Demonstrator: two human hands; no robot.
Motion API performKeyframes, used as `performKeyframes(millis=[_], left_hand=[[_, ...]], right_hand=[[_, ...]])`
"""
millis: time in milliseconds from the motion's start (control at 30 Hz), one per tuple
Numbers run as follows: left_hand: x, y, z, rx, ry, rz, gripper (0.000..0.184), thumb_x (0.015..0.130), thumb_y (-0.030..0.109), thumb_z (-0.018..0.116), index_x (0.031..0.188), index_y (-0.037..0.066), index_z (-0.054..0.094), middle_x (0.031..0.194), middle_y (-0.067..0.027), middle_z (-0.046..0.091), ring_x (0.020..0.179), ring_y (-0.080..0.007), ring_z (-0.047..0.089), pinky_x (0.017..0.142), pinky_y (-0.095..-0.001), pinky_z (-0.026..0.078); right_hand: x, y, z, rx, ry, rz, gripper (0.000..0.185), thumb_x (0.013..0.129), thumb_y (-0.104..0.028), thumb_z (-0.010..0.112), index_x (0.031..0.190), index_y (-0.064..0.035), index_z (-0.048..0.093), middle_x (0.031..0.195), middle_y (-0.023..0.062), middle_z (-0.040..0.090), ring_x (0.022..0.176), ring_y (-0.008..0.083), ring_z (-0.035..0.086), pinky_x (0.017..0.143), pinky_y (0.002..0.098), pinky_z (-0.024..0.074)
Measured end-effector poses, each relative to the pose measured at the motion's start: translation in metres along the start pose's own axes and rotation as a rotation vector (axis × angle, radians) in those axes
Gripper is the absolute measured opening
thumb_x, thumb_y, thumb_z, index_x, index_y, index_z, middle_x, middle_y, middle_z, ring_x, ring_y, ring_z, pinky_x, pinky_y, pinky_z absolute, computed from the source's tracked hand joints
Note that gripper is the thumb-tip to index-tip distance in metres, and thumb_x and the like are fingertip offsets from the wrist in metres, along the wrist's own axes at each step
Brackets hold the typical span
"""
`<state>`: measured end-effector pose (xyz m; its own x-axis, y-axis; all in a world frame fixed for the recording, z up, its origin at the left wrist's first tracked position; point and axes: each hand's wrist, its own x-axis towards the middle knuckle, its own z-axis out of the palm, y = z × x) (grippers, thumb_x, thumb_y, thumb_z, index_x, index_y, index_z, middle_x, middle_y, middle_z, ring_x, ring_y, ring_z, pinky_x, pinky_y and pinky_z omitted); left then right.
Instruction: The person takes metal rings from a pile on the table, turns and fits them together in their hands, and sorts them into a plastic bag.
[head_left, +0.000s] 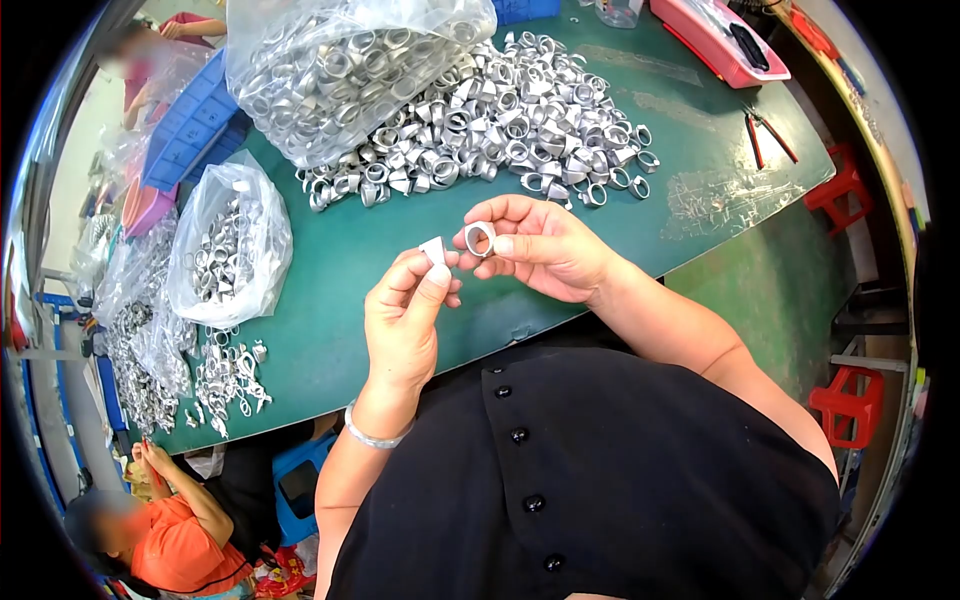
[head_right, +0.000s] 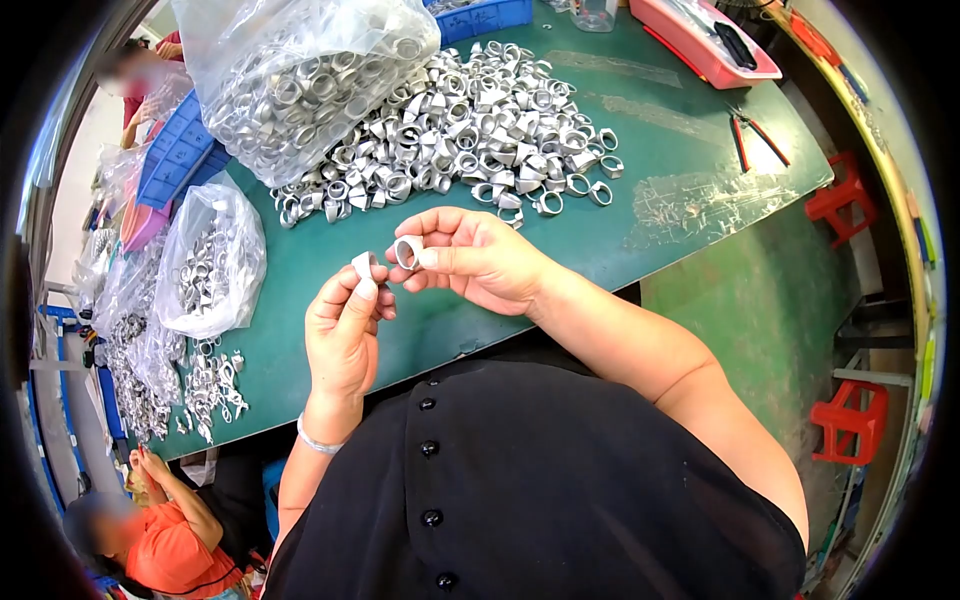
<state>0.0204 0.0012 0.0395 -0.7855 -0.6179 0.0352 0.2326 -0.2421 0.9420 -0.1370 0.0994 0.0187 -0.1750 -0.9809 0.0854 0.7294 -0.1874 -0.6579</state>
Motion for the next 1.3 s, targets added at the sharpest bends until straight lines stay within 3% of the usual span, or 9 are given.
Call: performKeyframes(millis=[200,500,900,1300], left_hand=[[-0.001,-0.002,0.001,-0.004,0.018,-0.031,0.014,0.087,0.008,0.056,0.095,-0.001,0.061,0.097,-0.0047,0.058,0.074,-0.0108,0.055,0.063,-0.0236,0.046],[0.0,-0.009,0.001,-0.029,0.041,-0.09,0.015,0.087,0.01,0.055,0.098,-0.001,0.06,0.09,-0.0037,0.061,0.073,-0.0102,0.056,0.064,-0.0237,0.046],[0.004,-0.011,0.002,0.008,0.1,-0.177,0.014,0.083,0.012,0.062,0.092,0.001,0.06,0.082,-0.0033,0.061,0.068,-0.0091,0.055,0.06,-0.0221,0.044],[0.006,-0.011,0.0,-0.255,0.1,-0.338,0.012,0.085,0.013,0.059,0.089,0.002,0.058,0.077,-0.0039,0.06,0.063,-0.0101,0.054,0.058,-0.0231,0.043]], right_hand=[[-0.002,-0.001,0.003,-0.15,0.096,-0.017,0.028,0.08,-0.004,0.062,0.106,0.0001,0.054,0.096,0.007,0.059,0.086,0.0147,0.059,0.071,0.0262,0.0489],[-0.003,0.008,0.008,-0.397,0.118,-0.123,0.032,0.078,0.005,0.06,0.109,0.0023,0.053,0.098,0.0057,0.058,0.091,0.0114,0.057,0.08,0.0249,0.0472],[-0.006,0.008,0.008,-0.826,0.119,-0.19,0.034,0.077,0.006,0.062,0.11,0.0012,0.055,0.096,0.0018,0.049,0.082,0.0079,0.054,0.072,0.0216,0.0463],[-0.004,0.009,0.006,-0.534,0.027,-0.172,0.036,0.078,0.006,0.06,0.113,0.0018,0.054,0.099,0.0048,0.05,0.089,0.0124,0.054,0.08,0.0264,0.0456]])
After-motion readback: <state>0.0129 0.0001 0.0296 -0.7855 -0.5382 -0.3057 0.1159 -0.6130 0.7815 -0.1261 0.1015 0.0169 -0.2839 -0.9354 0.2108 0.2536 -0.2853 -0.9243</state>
